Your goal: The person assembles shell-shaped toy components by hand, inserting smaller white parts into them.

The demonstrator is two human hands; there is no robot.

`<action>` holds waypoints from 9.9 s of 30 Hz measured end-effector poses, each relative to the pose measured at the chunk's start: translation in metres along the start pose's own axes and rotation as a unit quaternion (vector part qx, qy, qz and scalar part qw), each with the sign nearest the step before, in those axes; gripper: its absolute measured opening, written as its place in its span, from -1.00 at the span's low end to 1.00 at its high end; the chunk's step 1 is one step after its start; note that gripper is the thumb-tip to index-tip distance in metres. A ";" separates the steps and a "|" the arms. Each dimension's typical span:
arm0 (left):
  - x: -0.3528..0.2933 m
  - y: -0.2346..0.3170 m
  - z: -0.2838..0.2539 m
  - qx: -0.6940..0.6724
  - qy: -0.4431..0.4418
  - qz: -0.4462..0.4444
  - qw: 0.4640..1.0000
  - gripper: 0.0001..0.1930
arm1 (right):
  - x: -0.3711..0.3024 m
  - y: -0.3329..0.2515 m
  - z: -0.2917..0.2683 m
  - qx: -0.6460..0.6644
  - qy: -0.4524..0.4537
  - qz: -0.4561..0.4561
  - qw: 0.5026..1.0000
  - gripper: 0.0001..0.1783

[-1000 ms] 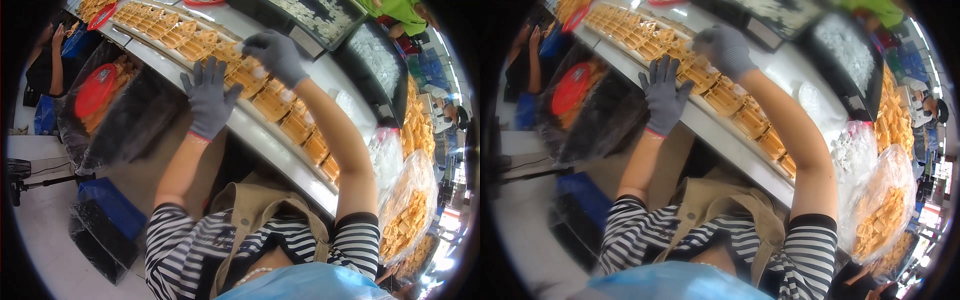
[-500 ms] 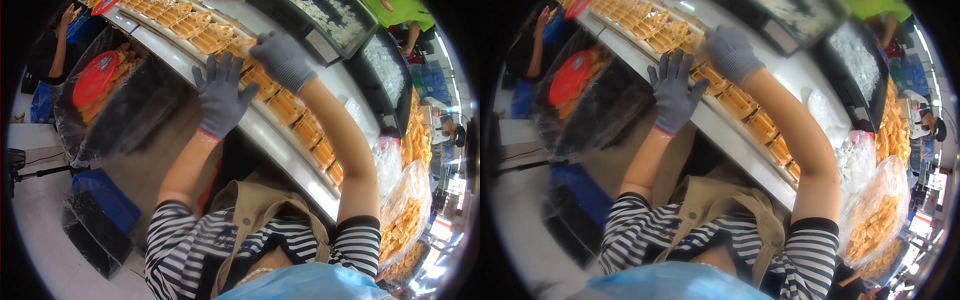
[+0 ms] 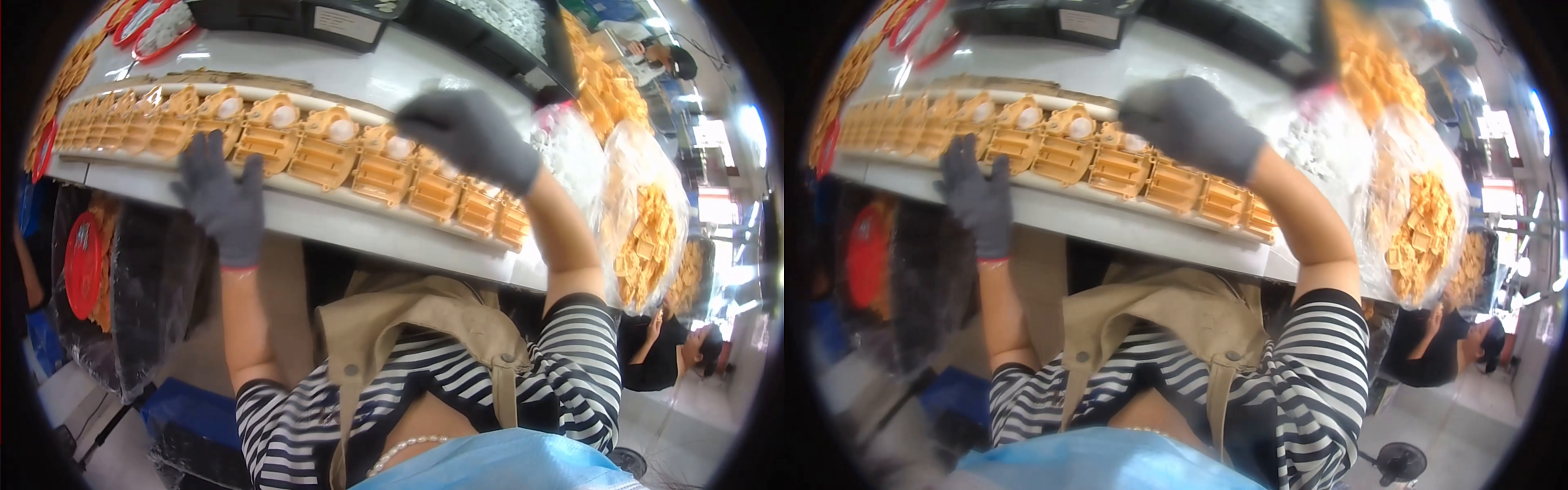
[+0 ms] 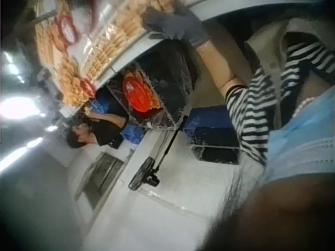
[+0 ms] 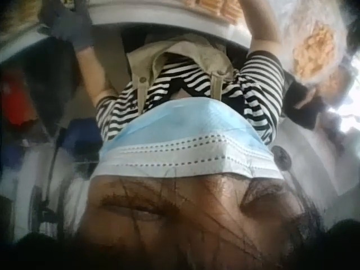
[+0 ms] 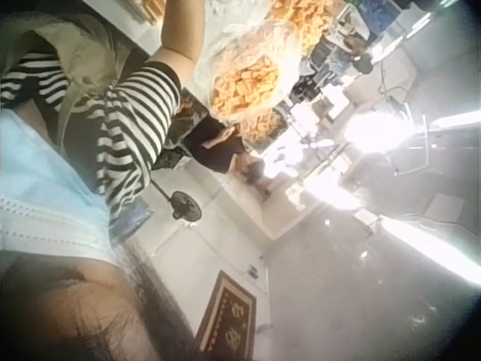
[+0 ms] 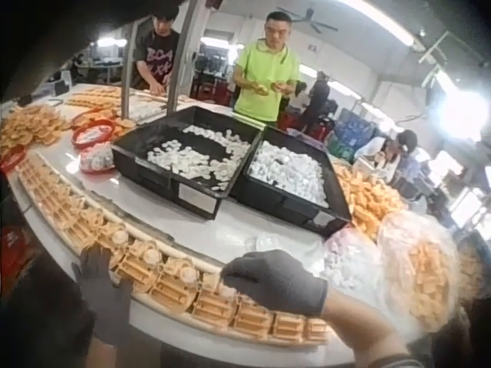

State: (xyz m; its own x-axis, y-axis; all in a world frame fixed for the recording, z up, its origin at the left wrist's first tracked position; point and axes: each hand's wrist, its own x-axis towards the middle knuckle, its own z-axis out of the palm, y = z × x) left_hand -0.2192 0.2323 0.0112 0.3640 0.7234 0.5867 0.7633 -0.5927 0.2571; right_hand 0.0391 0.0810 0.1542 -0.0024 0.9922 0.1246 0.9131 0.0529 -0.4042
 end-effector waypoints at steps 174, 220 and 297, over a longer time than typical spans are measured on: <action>0.027 -0.062 0.013 0.035 0.020 -0.031 0.999 -0.35 | -0.028 0.106 -0.012 -0.276 -0.068 0.108 0.953 -0.89; 0.029 -0.054 0.010 0.026 0.002 -0.062 0.998 -0.40 | -0.063 0.148 -0.019 0.810 0.071 0.135 0.566 -0.79; 0.054 -0.140 0.009 -0.081 0.075 -0.005 0.994 -0.55 | 0.202 0.277 -0.084 -0.025 -0.204 0.247 0.947 -0.47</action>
State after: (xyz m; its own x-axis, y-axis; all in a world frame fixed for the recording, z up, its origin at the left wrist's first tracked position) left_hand -0.3017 0.3573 0.0001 0.2635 0.6753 0.6888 0.6658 -0.6440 0.3767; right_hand 0.3260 0.2868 0.1429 0.2815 0.8559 -0.4337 0.8622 -0.4240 -0.2772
